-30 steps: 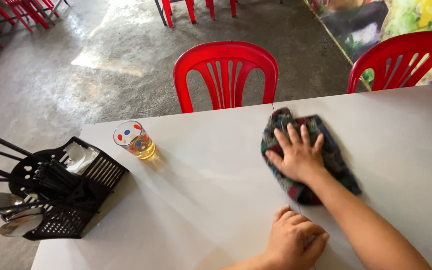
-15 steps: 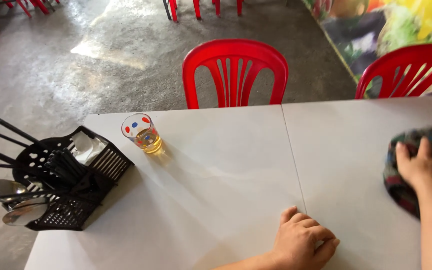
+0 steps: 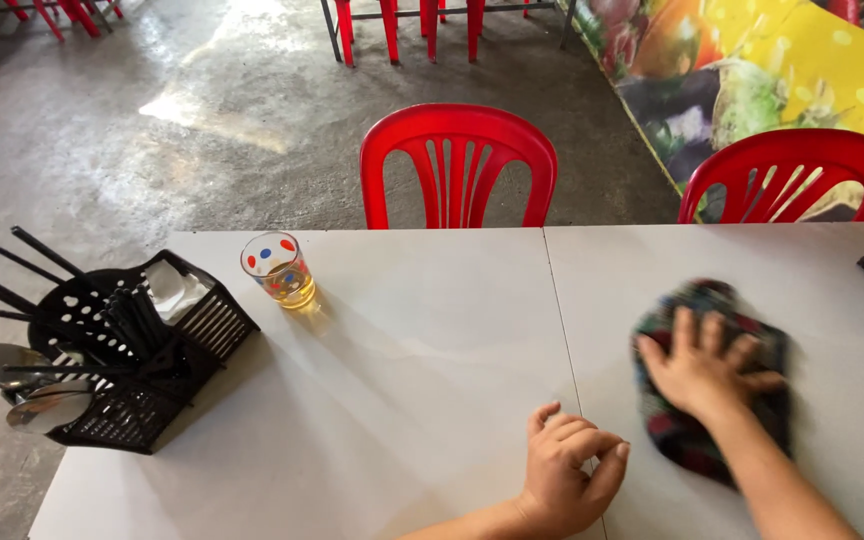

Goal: Wiping down a white dining table using a checkered cleaning cloth.

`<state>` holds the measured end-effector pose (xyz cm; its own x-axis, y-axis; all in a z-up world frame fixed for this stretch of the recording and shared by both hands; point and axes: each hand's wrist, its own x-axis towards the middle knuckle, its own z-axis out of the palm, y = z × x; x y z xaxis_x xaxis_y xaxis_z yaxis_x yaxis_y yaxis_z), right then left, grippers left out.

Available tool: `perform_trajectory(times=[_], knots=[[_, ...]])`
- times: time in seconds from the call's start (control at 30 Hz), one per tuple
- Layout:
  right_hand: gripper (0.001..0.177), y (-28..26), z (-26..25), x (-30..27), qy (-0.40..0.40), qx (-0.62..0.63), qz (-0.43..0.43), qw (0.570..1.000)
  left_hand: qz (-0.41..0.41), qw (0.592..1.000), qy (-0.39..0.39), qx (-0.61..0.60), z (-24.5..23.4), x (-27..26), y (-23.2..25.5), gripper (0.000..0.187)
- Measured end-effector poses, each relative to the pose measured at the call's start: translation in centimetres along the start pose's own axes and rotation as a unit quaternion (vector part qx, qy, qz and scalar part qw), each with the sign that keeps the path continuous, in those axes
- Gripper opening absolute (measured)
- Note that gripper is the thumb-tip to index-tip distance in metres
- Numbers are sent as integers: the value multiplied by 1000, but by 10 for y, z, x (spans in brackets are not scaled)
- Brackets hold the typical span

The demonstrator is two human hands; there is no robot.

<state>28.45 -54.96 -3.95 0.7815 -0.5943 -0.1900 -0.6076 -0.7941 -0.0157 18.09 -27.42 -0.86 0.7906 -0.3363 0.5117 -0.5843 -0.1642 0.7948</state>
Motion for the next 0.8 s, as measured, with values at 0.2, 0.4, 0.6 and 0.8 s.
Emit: perform_trajectory(times=[0.2,0.4,0.6,0.8], knots=[[94,-118,-27,-20,27,2,-113,993,58,996,58,-24,-8,1,0,5],[74,-135,-13,-42,112,86,-312,940,144,983,80,84,-22,13,15,13],[31,-109,-11,-19,113,547,-302,773,53,957,-26,284,-16,44,6,64],[19,-85,-17,-5,235,589,-204,746,-110,869,-259,407,-18,115,-16,72]])
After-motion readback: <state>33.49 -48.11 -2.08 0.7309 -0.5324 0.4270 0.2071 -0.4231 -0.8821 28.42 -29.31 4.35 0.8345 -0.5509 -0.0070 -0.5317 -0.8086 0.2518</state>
